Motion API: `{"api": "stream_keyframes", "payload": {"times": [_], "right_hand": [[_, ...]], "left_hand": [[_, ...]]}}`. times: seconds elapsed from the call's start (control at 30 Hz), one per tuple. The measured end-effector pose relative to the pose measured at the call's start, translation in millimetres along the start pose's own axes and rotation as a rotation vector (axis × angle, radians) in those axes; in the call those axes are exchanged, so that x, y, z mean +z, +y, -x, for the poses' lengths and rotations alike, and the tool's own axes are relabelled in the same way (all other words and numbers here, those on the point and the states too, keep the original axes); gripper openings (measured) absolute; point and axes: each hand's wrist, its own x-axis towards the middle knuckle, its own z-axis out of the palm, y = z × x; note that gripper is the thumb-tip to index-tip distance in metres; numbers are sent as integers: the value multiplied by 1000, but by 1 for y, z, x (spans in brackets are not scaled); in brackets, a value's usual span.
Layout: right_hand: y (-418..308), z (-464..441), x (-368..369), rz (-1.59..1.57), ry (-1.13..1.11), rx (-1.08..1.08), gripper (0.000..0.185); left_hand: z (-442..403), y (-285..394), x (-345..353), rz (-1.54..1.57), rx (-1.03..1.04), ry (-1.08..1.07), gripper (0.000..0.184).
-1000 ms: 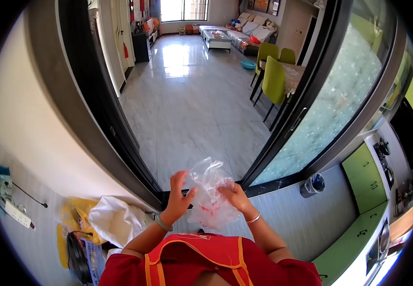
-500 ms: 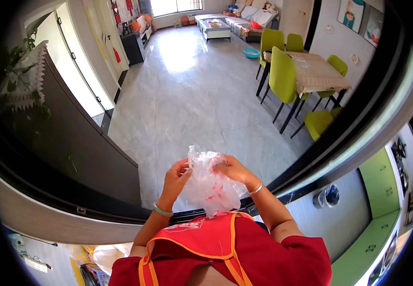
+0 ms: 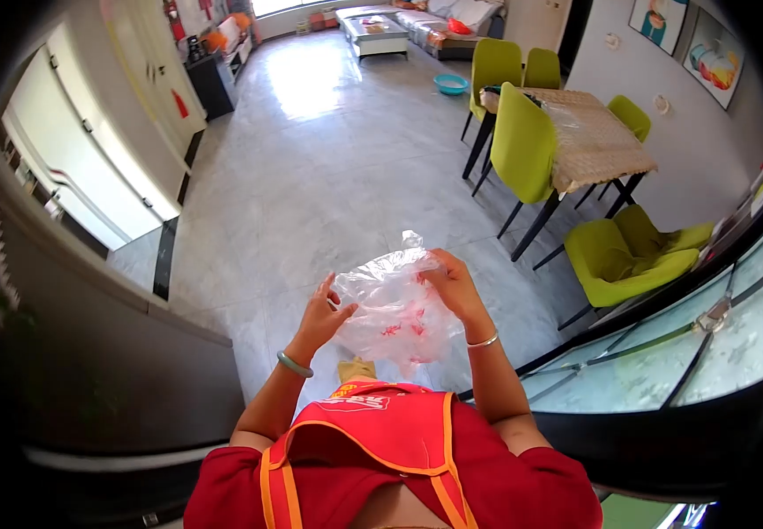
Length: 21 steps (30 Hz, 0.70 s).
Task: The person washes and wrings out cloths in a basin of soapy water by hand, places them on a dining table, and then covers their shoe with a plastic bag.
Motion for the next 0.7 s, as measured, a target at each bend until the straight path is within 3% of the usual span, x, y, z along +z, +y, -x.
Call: {"api": "stream_keyframes", "payload": {"times": [0.17, 0.2, 0.27, 0.4, 0.47, 0.7], "right_hand": [[7, -98, -19, 48, 114, 3, 19], [10, -120, -23, 49, 131, -2, 19], [19, -160, -34, 29, 141, 25, 20], [26, -222, -52, 44, 255, 67, 20], [40, -249, -71, 138, 284, 73, 20], [80, -347, -173, 258, 470, 52, 19]], "left_hand": [[-118, -40, 0, -30, 9, 47, 23], [-147, -40, -6, -30, 22, 34, 23], [-196, -39, -15, -47, 186, 203, 18], [-291, -19, -26, 19, 202, 128, 17], [-330, -3, -14, 51, 69, -10, 18], [-481, 23, 73, 103, 260, -98, 20]]}}
